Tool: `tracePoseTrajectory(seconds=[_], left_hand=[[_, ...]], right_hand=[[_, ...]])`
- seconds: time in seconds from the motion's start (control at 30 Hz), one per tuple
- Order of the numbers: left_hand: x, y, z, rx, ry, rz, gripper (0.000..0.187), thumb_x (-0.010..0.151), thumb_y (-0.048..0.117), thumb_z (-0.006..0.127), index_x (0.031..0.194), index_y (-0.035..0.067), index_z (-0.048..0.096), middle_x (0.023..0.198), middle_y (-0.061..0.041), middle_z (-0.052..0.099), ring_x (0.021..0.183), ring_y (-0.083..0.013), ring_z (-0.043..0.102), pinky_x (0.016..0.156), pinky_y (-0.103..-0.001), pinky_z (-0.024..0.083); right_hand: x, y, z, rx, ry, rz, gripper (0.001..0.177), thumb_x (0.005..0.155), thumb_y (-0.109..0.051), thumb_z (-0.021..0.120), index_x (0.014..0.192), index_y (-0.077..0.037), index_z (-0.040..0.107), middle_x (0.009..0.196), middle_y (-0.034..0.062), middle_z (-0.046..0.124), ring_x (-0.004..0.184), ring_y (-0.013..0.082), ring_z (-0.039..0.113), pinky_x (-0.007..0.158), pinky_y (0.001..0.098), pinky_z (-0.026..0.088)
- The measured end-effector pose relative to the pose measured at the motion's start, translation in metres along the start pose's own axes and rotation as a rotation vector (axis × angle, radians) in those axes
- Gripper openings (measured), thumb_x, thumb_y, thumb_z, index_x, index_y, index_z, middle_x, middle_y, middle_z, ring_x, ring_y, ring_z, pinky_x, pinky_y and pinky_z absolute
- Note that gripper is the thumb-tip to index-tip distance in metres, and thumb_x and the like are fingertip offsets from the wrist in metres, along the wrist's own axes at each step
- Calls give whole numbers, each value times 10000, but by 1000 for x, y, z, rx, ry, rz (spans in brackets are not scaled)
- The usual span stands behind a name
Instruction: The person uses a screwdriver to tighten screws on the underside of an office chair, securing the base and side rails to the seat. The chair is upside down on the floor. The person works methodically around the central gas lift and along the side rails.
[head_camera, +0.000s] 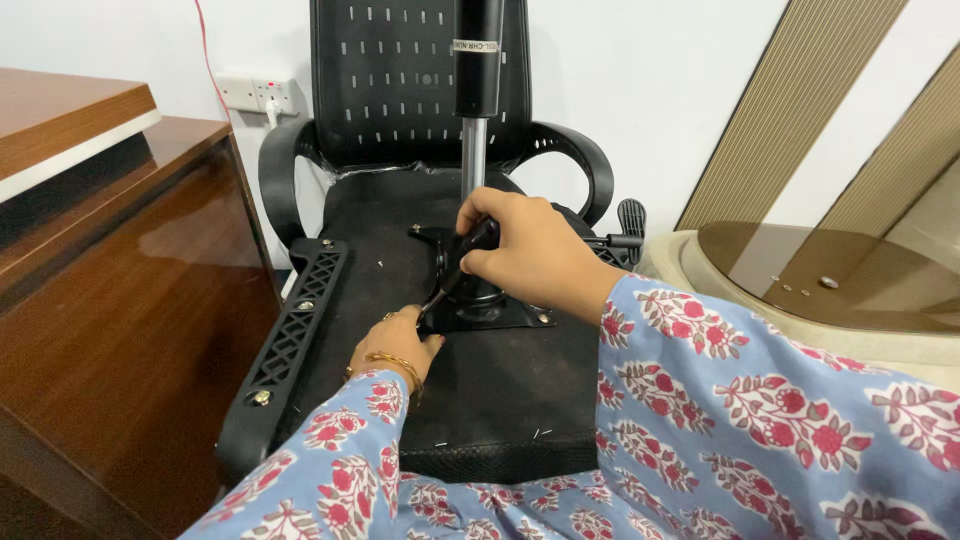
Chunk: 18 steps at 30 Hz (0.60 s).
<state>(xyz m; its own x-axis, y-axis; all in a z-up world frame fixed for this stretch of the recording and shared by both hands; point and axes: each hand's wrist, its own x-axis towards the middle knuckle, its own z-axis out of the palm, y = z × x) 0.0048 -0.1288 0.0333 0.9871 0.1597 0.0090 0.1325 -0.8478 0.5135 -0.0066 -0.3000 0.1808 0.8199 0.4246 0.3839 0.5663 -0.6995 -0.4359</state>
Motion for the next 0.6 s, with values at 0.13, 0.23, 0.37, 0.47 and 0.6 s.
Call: tracePoseTrajectory(seconds=[0.13,0.23,0.37,0.47,0.6], left_hand=[[2,1,-1,-13,-48,-62,644,887,434,724,1461,249,499,1301,-122,669,1228,-333,634,1039,-449,506],[6,0,1,-16,-25,-35,735,847,470,754,1481,246,458,1293,-112,674,1236,-312,634,1054,-436,500],[9,-2,5,-37,-19,-31,733,834,479,764,1467,250,475,1314,-100,659,1265,-303,608,1074,-441,479],[10,-3,7,-26,-25,-39,712,848,480,751,1464,252,478,1338,-82,646,1287,-290,591,1085,-439,471],[10,-3,8,-41,-15,-26,701,851,460,752,1458,236,482,1362,-70,631,1319,-278,559,1098,-433,455]], right_hand=[[-1,-3,-2,18,16,-22,284,742,-179,778,991,-89,675,840,101,740,756,234,729,716,360,558],[0,-4,-2,2,8,-8,290,739,-182,777,995,-90,677,824,109,734,740,252,724,711,366,552],[0,-3,1,11,34,-57,291,736,-178,775,993,-81,677,838,109,736,758,258,725,715,366,552],[0,-1,2,-1,45,-79,292,740,-177,777,994,-76,676,854,117,734,765,268,719,716,371,548],[2,-1,2,5,36,-112,283,741,-172,771,987,-71,673,857,119,738,786,259,725,726,366,554]])
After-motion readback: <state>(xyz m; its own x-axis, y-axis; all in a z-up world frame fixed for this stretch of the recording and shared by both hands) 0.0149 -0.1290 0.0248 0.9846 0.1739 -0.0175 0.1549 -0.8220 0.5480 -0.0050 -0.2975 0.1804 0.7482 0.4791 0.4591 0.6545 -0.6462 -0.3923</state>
